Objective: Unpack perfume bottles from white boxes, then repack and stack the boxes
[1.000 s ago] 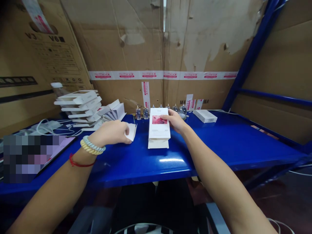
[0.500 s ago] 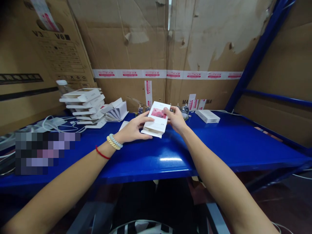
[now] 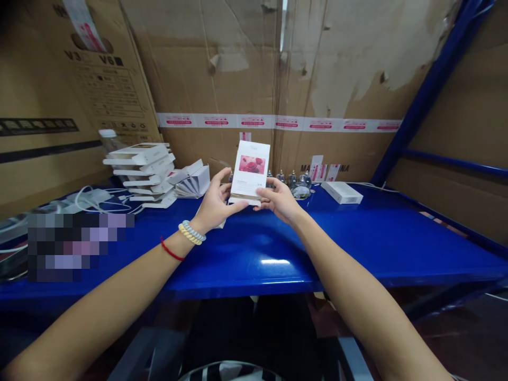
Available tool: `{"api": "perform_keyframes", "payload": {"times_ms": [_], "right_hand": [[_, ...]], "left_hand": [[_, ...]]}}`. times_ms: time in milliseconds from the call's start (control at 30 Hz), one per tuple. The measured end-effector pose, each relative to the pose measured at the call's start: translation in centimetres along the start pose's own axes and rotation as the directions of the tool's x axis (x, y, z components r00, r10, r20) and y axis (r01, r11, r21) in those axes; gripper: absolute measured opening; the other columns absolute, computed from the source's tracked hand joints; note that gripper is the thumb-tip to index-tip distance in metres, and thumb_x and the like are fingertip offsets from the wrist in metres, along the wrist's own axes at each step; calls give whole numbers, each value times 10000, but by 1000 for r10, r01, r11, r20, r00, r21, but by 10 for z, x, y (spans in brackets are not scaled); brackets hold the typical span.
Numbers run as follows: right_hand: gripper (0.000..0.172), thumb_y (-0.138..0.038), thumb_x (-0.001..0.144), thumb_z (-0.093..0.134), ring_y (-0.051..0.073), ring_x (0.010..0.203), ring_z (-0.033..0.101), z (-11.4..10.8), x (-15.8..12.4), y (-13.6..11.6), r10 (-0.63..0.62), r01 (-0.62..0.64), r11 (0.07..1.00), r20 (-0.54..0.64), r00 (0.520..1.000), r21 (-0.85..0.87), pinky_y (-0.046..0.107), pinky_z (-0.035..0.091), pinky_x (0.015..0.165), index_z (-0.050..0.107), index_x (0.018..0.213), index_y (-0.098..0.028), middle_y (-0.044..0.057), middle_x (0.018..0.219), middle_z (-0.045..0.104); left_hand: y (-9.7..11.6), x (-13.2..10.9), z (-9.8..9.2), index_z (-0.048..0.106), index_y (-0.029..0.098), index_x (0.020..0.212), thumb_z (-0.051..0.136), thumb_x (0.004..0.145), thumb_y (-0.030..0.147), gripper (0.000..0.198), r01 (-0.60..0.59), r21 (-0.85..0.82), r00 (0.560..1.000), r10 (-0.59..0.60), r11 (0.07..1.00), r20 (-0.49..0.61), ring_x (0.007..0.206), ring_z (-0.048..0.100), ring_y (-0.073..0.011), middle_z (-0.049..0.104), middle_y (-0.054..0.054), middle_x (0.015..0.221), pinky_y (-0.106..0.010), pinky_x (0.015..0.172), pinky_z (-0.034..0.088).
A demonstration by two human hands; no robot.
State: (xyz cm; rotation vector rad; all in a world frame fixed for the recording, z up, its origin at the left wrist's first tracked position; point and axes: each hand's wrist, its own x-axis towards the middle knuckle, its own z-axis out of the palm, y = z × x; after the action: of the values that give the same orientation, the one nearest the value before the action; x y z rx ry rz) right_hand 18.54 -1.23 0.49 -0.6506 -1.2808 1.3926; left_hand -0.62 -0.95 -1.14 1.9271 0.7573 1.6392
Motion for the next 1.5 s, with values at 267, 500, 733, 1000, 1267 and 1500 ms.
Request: {"api": "perform_keyframes", "payload": {"times_ms": [267, 500, 733, 1000, 1267, 1500], "right_hand": [[445, -205, 593, 851, 158, 615, 700, -4, 5, 0, -40, 49, 997, -161, 986, 53, 316, 631, 575, 538, 908, -194, 27, 835, 746], [384, -215, 619, 845, 160, 615, 696, -6, 3, -2, -39, 45, 998, -138, 990, 38, 306, 627, 548, 558, 873, -182, 34, 810, 736], [337, -210, 698, 801, 148, 570, 686, -8, 3, -3, -9, 9, 1000, -89, 996, -6, 265, 613, 525, 546, 916, -181, 30, 740, 719], [311, -139, 701, 758, 155, 545, 682, -3, 0, -6, 38, -39, 999, -67, 997, -14, 257, 601, 503, 560, 938, -170, 47, 770, 733], [213, -184, 720, 759, 132, 505, 641, -4, 0, -5, 59, -60, 998, -42, 997, -4, 218, 574, 445, 614, 869, -138, 50, 658, 690], [239, -213, 733, 760, 134, 526, 650, -5, 0, -4, 31, -31, 1000, -57, 998, -3, 227, 576, 453, 627, 913, -129, 74, 739, 704]], "left_hand": [[0, 5, 1, 595, 149, 815, 739, 693, 276, 227, 186, 161, 980, -170, 969, -108, 854, 650, -157, 568, -98, 1106, -304, 732, 582], [-4, 5, -2, 681, 151, 803, 705, 743, 333, 194, 89, 97, 995, -85, 991, -42, 956, 631, -182, 578, -116, 1117, -284, 739, 579], [-5, 6, -1, 671, 158, 803, 709, 761, 358, 207, 2, 96, 996, 6, 995, -92, 910, 633, -166, 614, -102, 1064, -285, 755, 561], [-4, 4, 1, 635, 153, 880, 688, 786, 342, 218, 85, 61, 989, -77, 995, -125, 782, 649, -143, 671, -62, 894, -287, 770, 533], [-4, 2, 1, 624, 156, 850, 684, 793, 353, 213, 63, 100, 988, -48, 993, -145, 763, 641, -143, 656, -54, 867, -279, 741, 531], [-5, 3, 1, 625, 155, 840, 681, 797, 331, 189, 117, 78, 983, -104, 990, -149, 722, 633, -137, 660, -47, 824, -276, 713, 518]]}}
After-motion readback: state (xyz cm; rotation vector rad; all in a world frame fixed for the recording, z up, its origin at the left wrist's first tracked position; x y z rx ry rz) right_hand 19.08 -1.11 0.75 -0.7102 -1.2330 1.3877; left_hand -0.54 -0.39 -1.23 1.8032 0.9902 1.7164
